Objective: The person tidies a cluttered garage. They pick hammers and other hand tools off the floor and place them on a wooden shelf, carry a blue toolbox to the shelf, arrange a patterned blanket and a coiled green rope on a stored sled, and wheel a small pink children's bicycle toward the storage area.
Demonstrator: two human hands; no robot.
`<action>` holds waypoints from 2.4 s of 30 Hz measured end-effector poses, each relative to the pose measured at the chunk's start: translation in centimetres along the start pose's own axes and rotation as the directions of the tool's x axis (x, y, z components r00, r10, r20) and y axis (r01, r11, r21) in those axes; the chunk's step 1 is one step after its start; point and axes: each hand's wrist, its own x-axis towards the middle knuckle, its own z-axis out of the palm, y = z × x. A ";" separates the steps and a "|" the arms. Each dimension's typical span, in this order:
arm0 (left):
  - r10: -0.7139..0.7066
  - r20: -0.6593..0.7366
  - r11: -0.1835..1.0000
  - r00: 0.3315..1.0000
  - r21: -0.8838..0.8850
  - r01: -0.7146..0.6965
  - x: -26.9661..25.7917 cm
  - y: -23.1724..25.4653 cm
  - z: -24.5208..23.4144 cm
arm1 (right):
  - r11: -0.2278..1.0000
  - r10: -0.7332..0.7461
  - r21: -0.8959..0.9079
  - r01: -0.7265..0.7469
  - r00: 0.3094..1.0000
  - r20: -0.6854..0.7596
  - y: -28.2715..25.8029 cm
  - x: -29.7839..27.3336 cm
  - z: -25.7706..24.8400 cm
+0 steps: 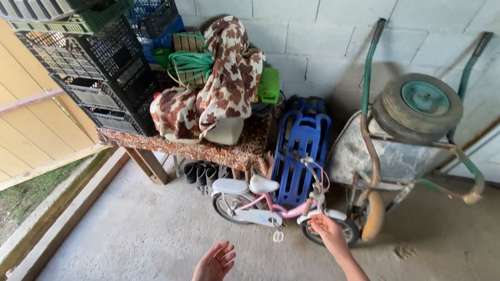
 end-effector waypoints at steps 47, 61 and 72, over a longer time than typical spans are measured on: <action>0.125 -0.148 0.982 0.981 -0.125 -0.144 33.9 28.9 19.7 | 0.960 0.130 0.244 -0.135 0.991 0.040 -22.1 46.4 24.5; 0.182 -0.363 0.904 0.914 -0.303 -0.301 38.4 29.3 22.5 | 0.956 0.264 0.059 -0.286 0.932 0.247 -22.9 57.8 27.3; 0.333 -0.167 0.887 0.928 -0.279 -0.369 36.9 29.3 22.6 | 0.822 0.186 0.293 -0.488 0.716 0.673 -27.0 54.6 22.2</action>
